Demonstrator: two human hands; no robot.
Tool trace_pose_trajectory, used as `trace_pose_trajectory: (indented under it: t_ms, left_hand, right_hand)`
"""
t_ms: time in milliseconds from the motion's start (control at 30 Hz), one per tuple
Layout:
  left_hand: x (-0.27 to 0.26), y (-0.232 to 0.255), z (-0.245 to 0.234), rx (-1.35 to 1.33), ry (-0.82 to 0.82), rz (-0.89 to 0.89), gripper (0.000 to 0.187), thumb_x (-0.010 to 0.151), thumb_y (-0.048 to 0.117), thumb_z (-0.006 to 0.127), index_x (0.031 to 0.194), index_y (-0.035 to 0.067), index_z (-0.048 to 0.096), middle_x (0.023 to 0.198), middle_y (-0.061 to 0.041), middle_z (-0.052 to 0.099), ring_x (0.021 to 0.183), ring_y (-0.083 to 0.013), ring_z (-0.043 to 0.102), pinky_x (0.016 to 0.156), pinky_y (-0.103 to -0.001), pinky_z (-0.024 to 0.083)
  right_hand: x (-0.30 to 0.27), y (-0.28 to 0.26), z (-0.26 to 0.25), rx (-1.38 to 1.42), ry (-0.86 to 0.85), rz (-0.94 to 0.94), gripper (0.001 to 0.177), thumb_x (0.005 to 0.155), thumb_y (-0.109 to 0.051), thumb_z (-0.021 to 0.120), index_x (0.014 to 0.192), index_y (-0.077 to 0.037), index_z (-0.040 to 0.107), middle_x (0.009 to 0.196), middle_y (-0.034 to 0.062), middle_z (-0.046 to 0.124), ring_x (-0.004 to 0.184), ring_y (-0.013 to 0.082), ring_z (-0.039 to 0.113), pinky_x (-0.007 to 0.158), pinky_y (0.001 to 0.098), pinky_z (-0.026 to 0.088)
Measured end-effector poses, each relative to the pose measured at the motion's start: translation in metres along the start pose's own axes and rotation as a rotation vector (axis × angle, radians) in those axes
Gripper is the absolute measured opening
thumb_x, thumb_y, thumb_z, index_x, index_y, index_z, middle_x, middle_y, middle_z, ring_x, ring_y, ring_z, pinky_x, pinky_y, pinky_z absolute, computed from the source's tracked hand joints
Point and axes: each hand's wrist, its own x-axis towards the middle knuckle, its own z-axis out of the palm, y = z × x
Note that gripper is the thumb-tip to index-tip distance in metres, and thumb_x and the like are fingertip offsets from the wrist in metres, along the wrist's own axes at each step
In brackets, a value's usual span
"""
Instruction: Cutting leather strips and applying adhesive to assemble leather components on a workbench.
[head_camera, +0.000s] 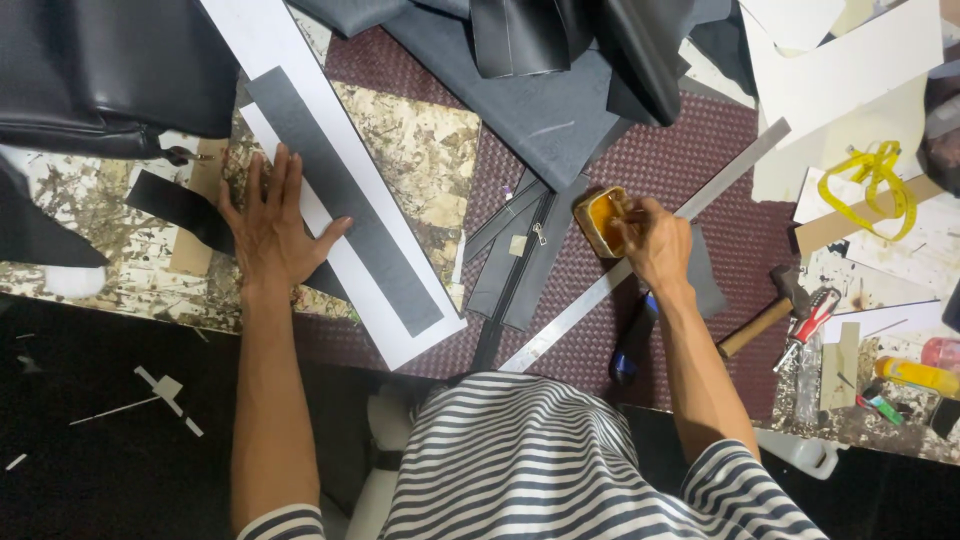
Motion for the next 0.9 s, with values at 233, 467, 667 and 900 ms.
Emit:
trace_pose_trajectory:
  t_ms: [233,467,667,900]
  left_hand:
    - [-0.002,-0.005,0.005,-0.001,0.011,0.036,0.091,0.093,0.06,0.066,0.158,-0.001,0.048,0.164,-0.023,0.043,0.149,-0.0471,0.035,0.112,-0.076,0.011]
    - [-0.003,-0.008,0.005,0.034,0.034,0.089,0.081,0.101,0.053,0.064,0.157,-0.006,0.054,0.162,-0.028,0.048,0.15,-0.0515,0.036,0.109,-0.079,0.005]
    - [-0.004,-0.008,0.006,0.04,0.045,0.096,0.081,0.103,0.055,0.062,0.157,-0.005,0.055,0.16,-0.026,0.052,0.151,-0.0488,0.036,0.11,-0.077,0.005]
    - [-0.002,-0.005,0.003,0.111,0.116,0.089,0.082,0.092,0.056,0.07,0.151,0.0,0.057,0.155,-0.02,0.056,0.141,-0.0462,0.049,0.11,-0.075,0.014]
  right_hand:
    - [-0.021,-0.002,-0.037,0.429,0.052,0.231,0.023,0.086,-0.012,0.084,0.105,-0.008,0.071,0.084,0.0049,0.075,0.064,0.0124,0.06,0.062,0.025,0.049]
    - [-0.035,-0.005,-0.046,0.517,-0.064,0.367,0.031,0.08,-0.007,0.084,0.106,-0.002,0.067,0.082,0.0081,0.074,0.064,0.0119,0.063,0.059,0.0245,0.052]
    - [-0.04,0.0,-0.052,0.44,-0.131,0.338,0.031,0.077,-0.001,0.083,0.106,0.0,0.07,0.085,0.0149,0.074,0.07,0.0175,0.067,0.059,0.034,0.054]
    - [-0.008,-0.032,-0.044,0.858,-0.204,0.142,0.018,0.09,-0.001,0.075,0.108,0.0,0.073,0.087,0.0075,0.07,0.076,0.0083,0.059,0.068,0.0205,0.051]
